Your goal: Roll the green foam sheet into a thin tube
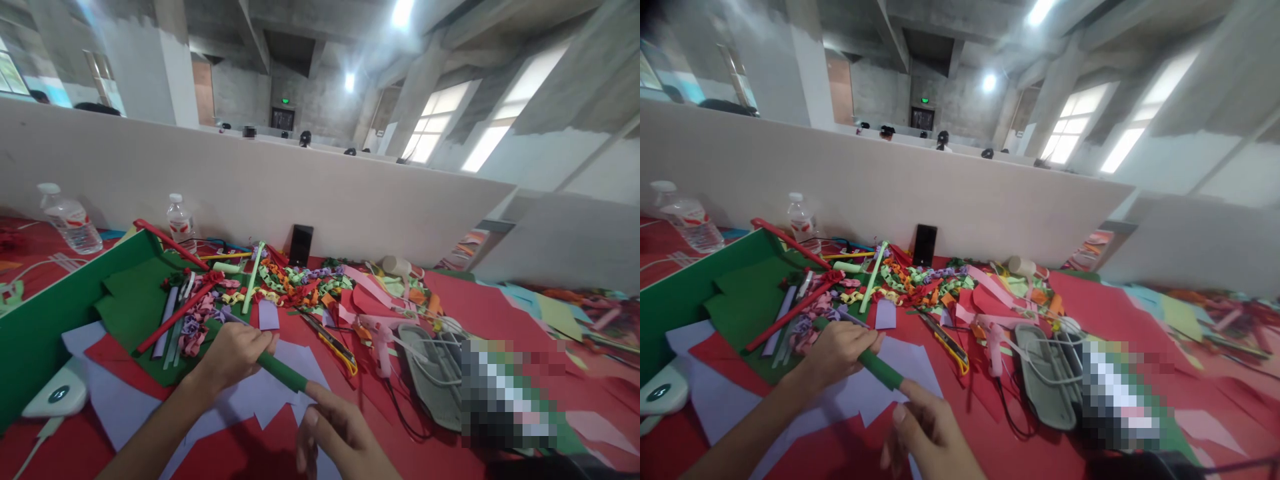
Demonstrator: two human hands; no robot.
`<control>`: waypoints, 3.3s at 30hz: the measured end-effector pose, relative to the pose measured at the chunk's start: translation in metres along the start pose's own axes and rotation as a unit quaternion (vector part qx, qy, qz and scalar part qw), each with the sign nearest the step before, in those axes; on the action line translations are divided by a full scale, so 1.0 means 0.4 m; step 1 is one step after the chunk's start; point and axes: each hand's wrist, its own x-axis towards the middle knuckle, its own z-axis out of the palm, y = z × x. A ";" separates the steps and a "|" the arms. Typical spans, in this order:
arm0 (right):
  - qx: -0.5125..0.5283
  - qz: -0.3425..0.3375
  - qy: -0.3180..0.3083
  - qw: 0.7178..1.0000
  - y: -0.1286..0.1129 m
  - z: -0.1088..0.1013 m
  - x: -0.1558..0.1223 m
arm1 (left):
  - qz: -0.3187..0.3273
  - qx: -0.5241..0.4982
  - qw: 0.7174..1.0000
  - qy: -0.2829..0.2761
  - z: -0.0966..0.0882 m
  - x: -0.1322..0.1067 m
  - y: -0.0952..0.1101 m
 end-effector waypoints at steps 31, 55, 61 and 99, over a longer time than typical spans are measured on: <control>-0.152 -0.008 -0.048 0.987 -0.052 -0.005 0.000 | -0.079 -0.059 0.983 -0.157 -0.010 -0.014 0.011; -0.437 -0.057 -0.055 0.896 -0.138 -0.032 -0.002 | -0.073 -0.078 0.977 -0.187 -0.011 -0.012 0.030; -0.415 -0.055 -0.053 0.906 -0.131 -0.041 -0.001 | -0.083 -0.083 0.984 -0.133 -0.005 -0.014 0.036; -0.457 -0.355 0.012 0.815 -0.081 -0.058 0.031 | -0.110 -0.194 0.917 -0.330 -0.044 0.009 0.030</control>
